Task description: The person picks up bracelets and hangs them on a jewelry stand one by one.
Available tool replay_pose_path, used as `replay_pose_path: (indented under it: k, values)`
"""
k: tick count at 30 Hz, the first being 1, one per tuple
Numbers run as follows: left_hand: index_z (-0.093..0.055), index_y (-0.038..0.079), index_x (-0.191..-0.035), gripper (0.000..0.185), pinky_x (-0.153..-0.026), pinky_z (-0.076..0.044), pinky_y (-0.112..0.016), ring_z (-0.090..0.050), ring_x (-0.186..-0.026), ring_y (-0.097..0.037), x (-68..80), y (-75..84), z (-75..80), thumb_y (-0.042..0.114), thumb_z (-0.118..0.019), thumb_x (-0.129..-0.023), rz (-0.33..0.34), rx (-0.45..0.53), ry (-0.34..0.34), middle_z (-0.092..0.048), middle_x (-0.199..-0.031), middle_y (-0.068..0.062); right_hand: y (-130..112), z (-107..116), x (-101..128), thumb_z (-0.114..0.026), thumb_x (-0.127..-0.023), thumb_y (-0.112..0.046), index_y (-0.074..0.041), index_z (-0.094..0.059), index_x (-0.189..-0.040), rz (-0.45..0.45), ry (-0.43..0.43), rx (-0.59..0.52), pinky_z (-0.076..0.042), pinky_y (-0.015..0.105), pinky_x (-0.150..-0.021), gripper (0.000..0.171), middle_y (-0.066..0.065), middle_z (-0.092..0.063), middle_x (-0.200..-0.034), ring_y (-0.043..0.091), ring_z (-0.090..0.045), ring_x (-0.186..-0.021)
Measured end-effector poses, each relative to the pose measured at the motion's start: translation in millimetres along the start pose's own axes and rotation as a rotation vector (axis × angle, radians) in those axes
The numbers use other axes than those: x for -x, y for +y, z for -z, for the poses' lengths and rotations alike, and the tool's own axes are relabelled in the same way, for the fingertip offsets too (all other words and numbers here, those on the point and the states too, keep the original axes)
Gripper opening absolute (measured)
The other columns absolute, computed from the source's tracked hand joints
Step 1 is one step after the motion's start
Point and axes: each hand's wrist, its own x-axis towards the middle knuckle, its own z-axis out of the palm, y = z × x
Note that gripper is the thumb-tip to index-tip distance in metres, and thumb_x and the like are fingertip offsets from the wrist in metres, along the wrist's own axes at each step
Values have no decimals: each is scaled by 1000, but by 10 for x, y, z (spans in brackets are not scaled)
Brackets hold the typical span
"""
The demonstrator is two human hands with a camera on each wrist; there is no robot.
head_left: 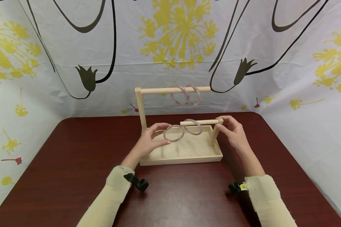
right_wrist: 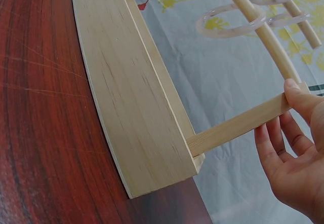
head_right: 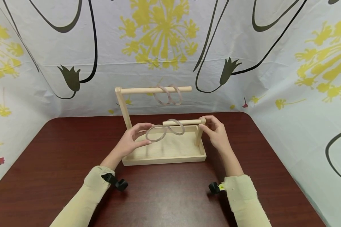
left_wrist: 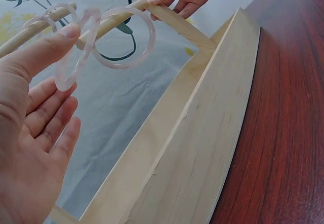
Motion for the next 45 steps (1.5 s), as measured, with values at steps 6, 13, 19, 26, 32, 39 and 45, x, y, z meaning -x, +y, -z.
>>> replay_pose_path:
  k: [6,13,19,26,32,39,45]
  values:
    - [-54,2,-136,57,-117,-41,-43,-51,-130,-26,17,3,22,-4,-76,-84,-6,43,-4,-56,-138,-18,-9,-8,-4,-65,-95,-3,12,-54,-124,8,-3,-16,-50,10,-78,34,-20,-64,-100,-2,-60,-89]
    - [-52,0,-137,58,-116,-42,-37,-50,-133,-26,-17,9,4,-6,-75,-84,-47,63,18,-54,-141,-19,-16,-8,6,-66,-95,-5,8,-57,-124,10,2,24,-50,10,-78,33,-21,-63,-99,-3,-60,-89]
    - [-50,1,-139,60,-116,-42,-38,-50,-132,-27,-67,13,-57,-5,-75,-85,-41,84,28,-53,-144,-18,-7,-12,10,-66,-95,-4,6,-58,-122,19,6,12,-50,10,-77,30,-20,-63,-98,-2,-60,-88]
    - [-45,-1,-142,63,-101,-54,-27,-56,-126,-39,-108,-11,-145,-10,-71,-85,-2,186,21,-47,-147,-23,3,-14,10,-66,-95,-3,6,-58,-122,22,3,6,-50,10,-77,30,-20,-63,-98,-2,-60,-89]
    - [-42,1,-144,67,-89,-59,-25,-56,-118,-47,-142,-23,-222,-14,-69,-85,16,214,1,-43,-141,-28,-13,-16,12,-65,-95,-4,9,-57,-122,27,3,3,-50,10,-77,31,-19,-63,-99,-1,-60,-89]
    - [-40,2,-146,72,-89,-60,-27,-60,-110,-29,-177,-28,-281,-15,-71,-83,17,184,3,-34,-145,-19,-29,-18,16,-65,-96,-4,10,-57,-121,26,8,1,-50,10,-77,30,-19,-63,-98,-1,-60,-88]
    - [-35,4,-149,75,-89,-59,-28,-59,-112,-33,-186,-28,-306,-12,-70,-85,32,164,-7,-38,-152,-16,-23,-14,11,-65,-96,-4,9,-57,-121,26,7,-1,-51,11,-77,29,-19,-64,-98,0,-60,-89]
